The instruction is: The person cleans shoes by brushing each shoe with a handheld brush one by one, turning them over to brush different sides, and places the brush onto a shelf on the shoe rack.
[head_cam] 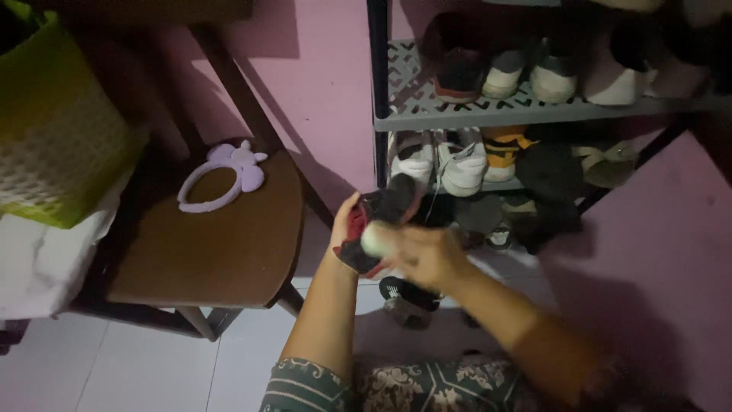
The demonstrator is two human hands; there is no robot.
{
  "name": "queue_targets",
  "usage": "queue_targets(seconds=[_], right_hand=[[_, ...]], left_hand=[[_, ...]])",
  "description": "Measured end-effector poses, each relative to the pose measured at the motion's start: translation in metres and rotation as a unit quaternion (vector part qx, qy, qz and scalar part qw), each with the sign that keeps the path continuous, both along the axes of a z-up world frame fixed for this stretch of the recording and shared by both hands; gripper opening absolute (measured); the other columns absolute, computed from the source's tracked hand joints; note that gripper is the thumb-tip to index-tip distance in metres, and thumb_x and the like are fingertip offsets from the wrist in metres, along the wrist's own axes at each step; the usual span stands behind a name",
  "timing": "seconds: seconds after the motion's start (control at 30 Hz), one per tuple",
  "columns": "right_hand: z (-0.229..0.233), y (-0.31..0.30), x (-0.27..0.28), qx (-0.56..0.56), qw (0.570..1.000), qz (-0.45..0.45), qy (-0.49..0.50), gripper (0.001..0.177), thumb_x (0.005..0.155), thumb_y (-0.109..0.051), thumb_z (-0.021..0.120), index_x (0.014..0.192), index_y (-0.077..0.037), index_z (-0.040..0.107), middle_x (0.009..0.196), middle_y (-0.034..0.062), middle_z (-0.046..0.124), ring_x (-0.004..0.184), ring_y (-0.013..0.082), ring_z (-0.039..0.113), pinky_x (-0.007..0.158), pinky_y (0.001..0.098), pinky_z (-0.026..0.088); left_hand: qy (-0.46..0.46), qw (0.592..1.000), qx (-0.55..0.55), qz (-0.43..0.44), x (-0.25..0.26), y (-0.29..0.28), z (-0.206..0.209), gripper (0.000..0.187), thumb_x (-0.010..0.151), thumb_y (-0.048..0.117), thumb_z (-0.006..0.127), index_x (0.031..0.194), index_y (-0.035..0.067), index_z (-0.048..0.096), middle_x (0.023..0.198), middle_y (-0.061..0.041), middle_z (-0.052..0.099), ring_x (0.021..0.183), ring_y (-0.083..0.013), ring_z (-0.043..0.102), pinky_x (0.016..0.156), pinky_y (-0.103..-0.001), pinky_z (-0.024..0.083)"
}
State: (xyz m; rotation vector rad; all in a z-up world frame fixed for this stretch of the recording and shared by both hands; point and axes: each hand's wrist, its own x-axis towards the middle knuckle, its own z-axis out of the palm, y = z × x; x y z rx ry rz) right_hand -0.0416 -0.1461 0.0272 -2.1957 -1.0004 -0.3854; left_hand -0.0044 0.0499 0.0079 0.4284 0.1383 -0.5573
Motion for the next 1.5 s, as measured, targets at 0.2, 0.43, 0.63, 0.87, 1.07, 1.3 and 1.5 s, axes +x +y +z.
queue_targets(seconds=[0.2, 0.43, 0.63, 0.87, 1.07, 1.3, 1.5], right_hand=[[0.013, -0.038, 0.044, 0.114, 0.966, -0.230, -0.022, 0.038, 0.101, -0.026, 0.072, 0.135, -0.009, 0.067, 0.114, 0.0171, 0.075, 0.095, 0.0297, 0.076, 0.076, 0.0403, 0.061], [-0.003, -0.019, 0.017, 0.031, 0.981, -0.063, -0.180, 0.040, 0.096, -0.027, 0.072, 0.131, -0.008, 0.067, 0.112, 0.0163, 0.077, 0.079, 0.0313, 0.074, 0.068, 0.0420, 0.059], [0.016, -0.059, 0.030, 0.293, 0.950, -0.065, 0.089, 0.082, 0.091, -0.027, 0.078, 0.159, -0.004, 0.036, 0.130, 0.0149, 0.061, 0.109, 0.0255, 0.062, 0.089, 0.0336, 0.056], [0.004, -0.041, 0.006, 0.011, 0.981, 0.019, -0.192, 0.056, 0.074, -0.024, 0.092, 0.122, -0.020, 0.065, 0.080, 0.0053, 0.066, 0.071, 0.0278, 0.068, 0.067, 0.0412, 0.054], [-0.009, -0.056, 0.023, 0.169, 0.972, -0.045, -0.158, 0.055, 0.077, -0.006, 0.085, 0.124, -0.013, 0.057, 0.099, 0.0128, 0.070, 0.088, 0.0325, 0.071, 0.077, 0.0411, 0.057], [0.012, -0.074, 0.070, 0.203, 0.967, -0.132, -0.078, 0.054, 0.078, 0.001, 0.080, 0.125, -0.009, 0.055, 0.106, 0.0162, 0.071, 0.098, 0.0333, 0.073, 0.084, 0.0401, 0.057], [0.061, -0.058, 0.106, 0.158, 0.976, -0.143, -0.049, 0.062, 0.078, -0.002, 0.082, 0.131, -0.009, 0.049, 0.110, 0.0192, 0.071, 0.105, 0.0367, 0.073, 0.084, 0.0414, 0.057]], left_hand=[[-0.037, 0.999, -0.015, -0.038, -0.002, -0.008, -0.015, 0.055, 0.099, 0.045, 0.060, 0.127, -0.002, 0.064, 0.115, -0.022, 0.071, 0.099, -0.0349, 0.070, 0.088, -0.047, 0.057], [-0.002, 0.998, 0.030, 0.046, 0.016, 0.008, -0.018, 0.055, 0.091, 0.043, 0.058, 0.125, 0.000, 0.065, 0.113, -0.019, 0.074, 0.098, -0.0322, 0.072, 0.090, -0.045, 0.058], [-0.136, 0.975, 0.115, 0.134, 0.020, -0.015, -0.011, 0.061, 0.099, 0.036, 0.069, 0.148, 0.005, 0.050, 0.126, -0.014, 0.061, 0.110, -0.0260, 0.062, 0.094, -0.042, 0.052], [-0.176, 0.909, 0.261, 0.275, 0.010, -0.044, 0.043, 0.088, 0.081, 0.024, 0.080, 0.147, 0.011, 0.023, 0.139, -0.022, 0.050, 0.125, -0.0324, 0.057, 0.102, -0.046, 0.052], [-0.400, 0.835, 0.303, 0.223, 0.014, -0.063, 0.073, 0.098, 0.082, 0.015, 0.082, 0.161, 0.009, 0.024, 0.154, -0.025, 0.043, 0.143, -0.0358, 0.046, 0.119, -0.045, 0.038], [-0.406, 0.848, 0.260, 0.219, 0.028, -0.076, 0.069, 0.097, 0.091, 0.015, 0.075, 0.169, 0.012, 0.016, 0.171, -0.016, 0.027, 0.157, -0.0246, 0.031, 0.126, -0.039, 0.029], [-0.301, 0.905, 0.221, 0.203, 0.035, -0.078, 0.066, 0.094, 0.088, 0.025, 0.069, 0.165, 0.011, 0.017, 0.169, -0.014, 0.025, 0.131, -0.0338, 0.052, 0.105, -0.040, 0.047]])
